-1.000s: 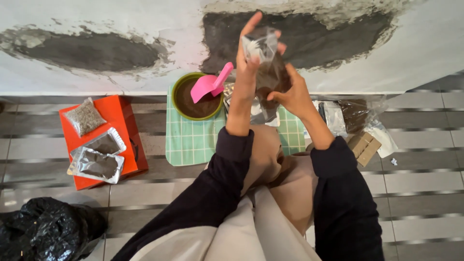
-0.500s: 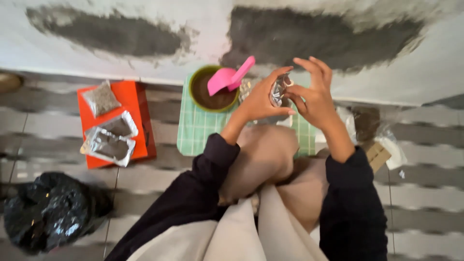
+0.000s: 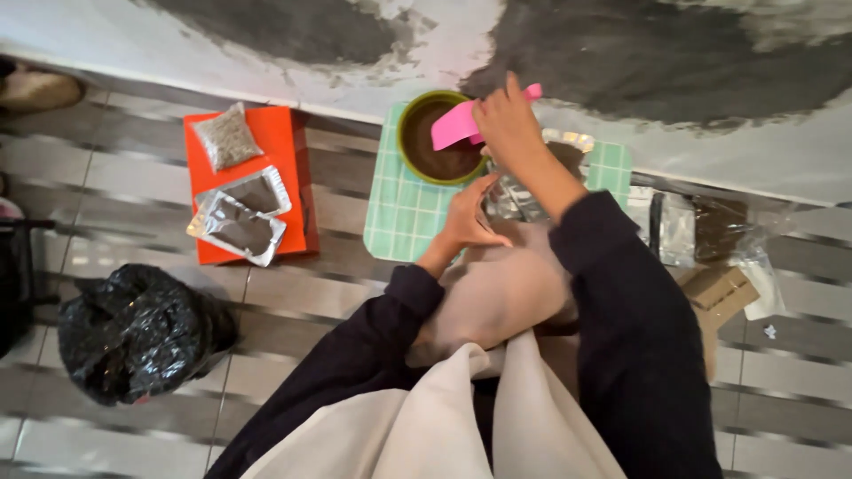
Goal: The person scoops a brown granular material from a green bowl using a pink scoop and transfers it into small silver foil packets. The person fills multiple packets one at a time, occasionally adjusting the packets and the scoop.
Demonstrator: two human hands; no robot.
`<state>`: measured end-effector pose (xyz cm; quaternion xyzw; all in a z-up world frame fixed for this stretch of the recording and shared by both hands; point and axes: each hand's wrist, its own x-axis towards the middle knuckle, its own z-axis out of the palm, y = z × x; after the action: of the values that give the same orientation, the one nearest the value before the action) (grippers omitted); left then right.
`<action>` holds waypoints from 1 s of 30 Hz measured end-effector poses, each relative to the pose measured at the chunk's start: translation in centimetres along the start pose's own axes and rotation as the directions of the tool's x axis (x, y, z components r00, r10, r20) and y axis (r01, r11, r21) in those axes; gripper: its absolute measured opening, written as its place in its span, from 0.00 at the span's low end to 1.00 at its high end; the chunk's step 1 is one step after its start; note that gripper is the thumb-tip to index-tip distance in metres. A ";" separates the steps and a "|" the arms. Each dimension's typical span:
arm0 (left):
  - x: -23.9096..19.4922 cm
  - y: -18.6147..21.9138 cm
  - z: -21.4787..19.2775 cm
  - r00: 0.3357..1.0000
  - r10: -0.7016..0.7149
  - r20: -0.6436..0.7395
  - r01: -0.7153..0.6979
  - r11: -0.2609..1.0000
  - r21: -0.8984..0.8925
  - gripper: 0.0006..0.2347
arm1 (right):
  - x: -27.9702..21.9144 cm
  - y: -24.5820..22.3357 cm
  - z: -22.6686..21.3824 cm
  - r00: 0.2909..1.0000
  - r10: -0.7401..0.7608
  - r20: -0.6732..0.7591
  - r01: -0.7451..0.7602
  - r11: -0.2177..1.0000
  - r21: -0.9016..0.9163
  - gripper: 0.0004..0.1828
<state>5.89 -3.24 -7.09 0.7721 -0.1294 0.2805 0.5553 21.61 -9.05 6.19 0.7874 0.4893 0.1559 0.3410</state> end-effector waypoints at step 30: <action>2.9 3.5 -1.3 0.972 -0.156 0.176 0.191 0.960 -0.207 0.44 | -6.5 4.2 3.0 0.817 0.408 -0.407 -0.315 0.908 0.277 0.03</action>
<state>6.11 -2.92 -2.40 0.7333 -0.1350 0.1525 0.6486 23.04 -17.09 7.49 0.8371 0.4092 0.3489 0.1009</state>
